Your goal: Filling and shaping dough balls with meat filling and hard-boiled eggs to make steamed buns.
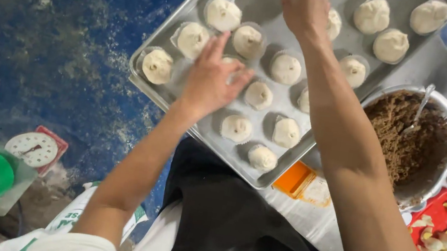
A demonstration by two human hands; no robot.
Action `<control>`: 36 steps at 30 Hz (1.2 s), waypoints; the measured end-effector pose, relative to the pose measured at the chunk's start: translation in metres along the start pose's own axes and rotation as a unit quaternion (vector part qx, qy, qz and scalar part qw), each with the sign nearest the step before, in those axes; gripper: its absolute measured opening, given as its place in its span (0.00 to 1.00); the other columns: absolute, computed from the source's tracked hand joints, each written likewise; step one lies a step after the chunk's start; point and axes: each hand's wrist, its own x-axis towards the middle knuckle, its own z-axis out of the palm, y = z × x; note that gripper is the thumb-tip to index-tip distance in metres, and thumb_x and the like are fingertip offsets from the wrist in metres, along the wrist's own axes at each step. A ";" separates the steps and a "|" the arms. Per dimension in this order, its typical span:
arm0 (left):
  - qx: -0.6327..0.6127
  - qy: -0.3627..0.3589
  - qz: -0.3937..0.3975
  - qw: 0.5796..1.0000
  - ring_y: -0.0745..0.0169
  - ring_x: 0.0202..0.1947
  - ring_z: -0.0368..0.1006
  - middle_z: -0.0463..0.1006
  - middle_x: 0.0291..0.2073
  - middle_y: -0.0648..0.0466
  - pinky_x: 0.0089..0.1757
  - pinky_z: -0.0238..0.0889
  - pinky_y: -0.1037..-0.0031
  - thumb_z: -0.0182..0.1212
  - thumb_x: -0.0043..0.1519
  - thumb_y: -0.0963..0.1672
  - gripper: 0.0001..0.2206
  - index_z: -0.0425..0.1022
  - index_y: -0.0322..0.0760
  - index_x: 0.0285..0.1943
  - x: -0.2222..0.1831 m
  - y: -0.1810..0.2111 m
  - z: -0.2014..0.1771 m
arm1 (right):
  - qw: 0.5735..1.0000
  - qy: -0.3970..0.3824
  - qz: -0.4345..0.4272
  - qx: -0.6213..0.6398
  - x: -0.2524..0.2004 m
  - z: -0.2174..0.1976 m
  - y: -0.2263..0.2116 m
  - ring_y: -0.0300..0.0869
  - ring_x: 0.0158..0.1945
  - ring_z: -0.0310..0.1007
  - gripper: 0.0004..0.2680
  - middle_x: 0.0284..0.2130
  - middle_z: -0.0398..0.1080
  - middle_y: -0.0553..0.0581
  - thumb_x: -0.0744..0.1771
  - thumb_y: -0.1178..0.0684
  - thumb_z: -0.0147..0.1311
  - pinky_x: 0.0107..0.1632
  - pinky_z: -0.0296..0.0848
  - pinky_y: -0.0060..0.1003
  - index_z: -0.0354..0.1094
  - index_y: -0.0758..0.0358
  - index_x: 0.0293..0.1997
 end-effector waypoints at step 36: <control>-0.126 -0.014 0.172 0.977 0.33 0.70 0.61 0.64 0.67 0.31 0.68 0.56 0.54 0.58 0.74 0.47 0.13 0.79 0.35 0.59 0.025 0.099 0.066 | 0.935 0.049 0.278 0.213 -0.302 -0.200 -0.064 0.40 0.49 0.78 0.17 0.52 0.77 0.59 0.69 0.59 0.62 0.47 0.80 0.33 0.67 0.62 0.66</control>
